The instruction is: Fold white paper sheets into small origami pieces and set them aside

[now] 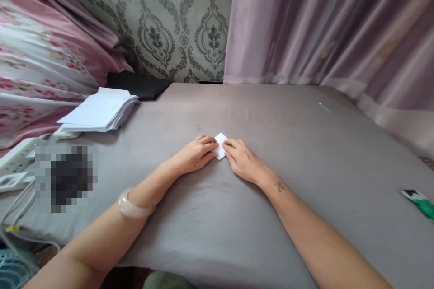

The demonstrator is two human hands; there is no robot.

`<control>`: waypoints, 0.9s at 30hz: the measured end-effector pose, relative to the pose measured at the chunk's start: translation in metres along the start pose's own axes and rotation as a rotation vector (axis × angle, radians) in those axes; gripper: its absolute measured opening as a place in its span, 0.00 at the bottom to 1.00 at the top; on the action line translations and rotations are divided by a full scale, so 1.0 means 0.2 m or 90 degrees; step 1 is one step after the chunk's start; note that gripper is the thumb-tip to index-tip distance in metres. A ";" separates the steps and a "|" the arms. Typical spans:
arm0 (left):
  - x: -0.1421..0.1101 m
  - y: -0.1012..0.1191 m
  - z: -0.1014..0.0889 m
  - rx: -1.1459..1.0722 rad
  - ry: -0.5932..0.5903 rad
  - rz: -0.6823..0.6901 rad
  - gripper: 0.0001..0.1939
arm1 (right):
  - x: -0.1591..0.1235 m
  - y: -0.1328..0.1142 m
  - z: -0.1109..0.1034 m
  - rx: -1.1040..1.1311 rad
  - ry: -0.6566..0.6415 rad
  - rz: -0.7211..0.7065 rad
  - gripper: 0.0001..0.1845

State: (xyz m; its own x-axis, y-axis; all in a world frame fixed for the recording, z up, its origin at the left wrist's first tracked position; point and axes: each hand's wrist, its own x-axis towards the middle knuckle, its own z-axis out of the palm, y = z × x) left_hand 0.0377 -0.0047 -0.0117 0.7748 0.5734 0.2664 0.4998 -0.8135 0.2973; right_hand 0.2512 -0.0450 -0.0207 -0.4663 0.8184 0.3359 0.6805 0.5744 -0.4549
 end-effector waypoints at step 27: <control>-0.04 -0.07 -0.04 -0.051 0.047 -0.182 0.10 | -0.02 -0.02 0.01 -0.100 0.054 0.091 0.14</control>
State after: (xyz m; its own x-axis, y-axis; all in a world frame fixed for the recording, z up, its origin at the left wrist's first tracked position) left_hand 0.0220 0.0033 -0.0110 0.5756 0.7858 0.2262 0.6588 -0.6095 0.4410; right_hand 0.2486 -0.0507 -0.0217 -0.3133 0.8833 0.3488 0.8194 0.4371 -0.3708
